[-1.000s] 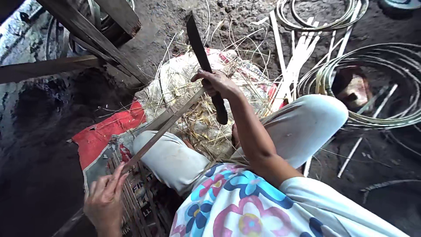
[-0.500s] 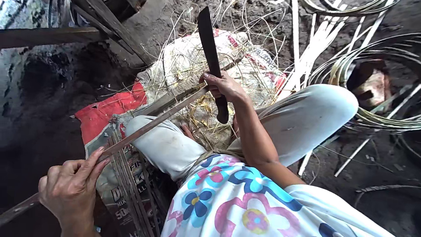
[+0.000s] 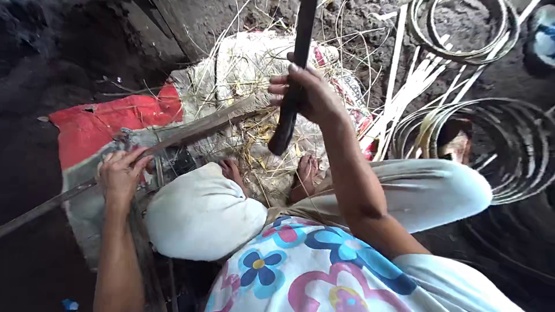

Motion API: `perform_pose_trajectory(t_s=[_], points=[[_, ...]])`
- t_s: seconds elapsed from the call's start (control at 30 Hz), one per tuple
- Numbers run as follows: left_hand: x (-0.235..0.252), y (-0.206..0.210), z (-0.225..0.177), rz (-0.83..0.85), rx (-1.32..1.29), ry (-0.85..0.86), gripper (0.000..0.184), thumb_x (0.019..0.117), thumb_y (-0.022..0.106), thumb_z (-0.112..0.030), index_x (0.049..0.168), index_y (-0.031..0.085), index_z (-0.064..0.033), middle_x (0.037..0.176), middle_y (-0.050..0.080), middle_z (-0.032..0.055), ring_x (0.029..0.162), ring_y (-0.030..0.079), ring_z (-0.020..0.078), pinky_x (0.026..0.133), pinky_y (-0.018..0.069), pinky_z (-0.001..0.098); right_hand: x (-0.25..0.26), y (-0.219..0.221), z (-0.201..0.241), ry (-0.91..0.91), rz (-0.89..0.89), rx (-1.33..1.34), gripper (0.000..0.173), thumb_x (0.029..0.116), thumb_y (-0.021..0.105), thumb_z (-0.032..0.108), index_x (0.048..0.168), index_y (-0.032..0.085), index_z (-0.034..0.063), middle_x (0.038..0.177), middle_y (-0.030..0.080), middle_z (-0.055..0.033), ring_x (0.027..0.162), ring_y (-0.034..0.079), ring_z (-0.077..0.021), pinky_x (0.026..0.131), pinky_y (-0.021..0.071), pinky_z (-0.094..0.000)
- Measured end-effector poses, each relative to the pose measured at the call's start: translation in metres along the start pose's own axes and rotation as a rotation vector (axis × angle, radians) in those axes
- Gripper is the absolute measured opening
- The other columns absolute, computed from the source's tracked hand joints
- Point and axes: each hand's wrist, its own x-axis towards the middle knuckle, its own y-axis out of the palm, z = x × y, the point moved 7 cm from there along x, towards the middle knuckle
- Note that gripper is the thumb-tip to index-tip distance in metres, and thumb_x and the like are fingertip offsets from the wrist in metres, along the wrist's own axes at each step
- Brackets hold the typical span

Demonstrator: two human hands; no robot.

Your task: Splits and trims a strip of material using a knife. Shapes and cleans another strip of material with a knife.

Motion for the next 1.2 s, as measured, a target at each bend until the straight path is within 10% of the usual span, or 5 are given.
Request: perform_pose_trajectory(t_s=[0.4, 0.57, 0.73, 0.97, 1.2], points=[[-0.014, 0.128, 0.095, 0.069, -0.227, -0.121, 0.036, 0.1007, 0.063, -0.043, 0.129, 0.072, -0.0217, 0.105, 0.069, 0.0202, 0.105, 0.063, 0.0439, 0.098, 0.0412, 0.0680, -0.020, -0.041, -0.118, 0.216, -0.237, -0.635, 0.048, 0.0977, 0.063, 0.025, 0.143, 0.046, 0.0174, 0.079, 0.066, -0.0133, 0.051, 0.062, -0.0227, 0.049, 0.0560, -0.0377], [-0.044, 0.210, 0.202, -0.011, -0.050, -0.050, 0.039, 0.0983, 0.052, -0.065, 0.131, 0.064, -0.0479, 0.112, 0.069, -0.0061, 0.105, 0.065, 0.0190, 0.093, 0.0498, 0.0523, -0.011, -0.045, -0.149, 0.206, -0.224, -0.832, 0.054, 0.0945, 0.065, 0.026, 0.145, 0.046, 0.0196, 0.075, 0.062, -0.0152, 0.048, 0.057, -0.0258, 0.045, 0.0512, -0.0428], [0.014, 0.095, 0.070, 0.369, -0.172, -0.367, 0.032, 0.1012, 0.066, -0.021, 0.132, 0.070, -0.0117, 0.123, 0.068, 0.0238, 0.123, 0.059, 0.0419, 0.112, 0.0347, 0.0593, -0.015, -0.042, -0.174, 0.251, -0.195, -1.003, 0.055, 0.0963, 0.067, 0.023, 0.147, 0.046, 0.0196, 0.082, 0.064, -0.0186, 0.057, 0.060, -0.0315, 0.051, 0.0505, -0.0499], [0.016, 0.091, 0.070, 0.413, -0.165, -0.349, 0.036, 0.1054, 0.058, -0.032, 0.135, 0.068, -0.0141, 0.123, 0.067, 0.0218, 0.122, 0.060, 0.0381, 0.113, 0.0359, 0.0538, -0.018, -0.040, -0.167, 0.278, -0.194, -1.039, 0.056, 0.0964, 0.066, 0.023, 0.149, 0.046, 0.0229, 0.083, 0.064, -0.0186, 0.057, 0.060, -0.0321, 0.050, 0.0500, -0.0502], [0.016, 0.094, 0.077, 0.183, -0.242, -0.166, 0.028, 0.0987, 0.068, -0.015, 0.124, 0.073, -0.0031, 0.109, 0.067, 0.0329, 0.113, 0.058, 0.0559, 0.103, 0.0344, 0.0705, -0.014, 0.023, -0.078, -0.471, -0.200, -0.890, 0.049, 0.0983, 0.062, 0.016, 0.141, 0.042, 0.0048, 0.091, 0.061, -0.0115, 0.063, 0.058, -0.0158, 0.053, 0.0533, -0.0317]])
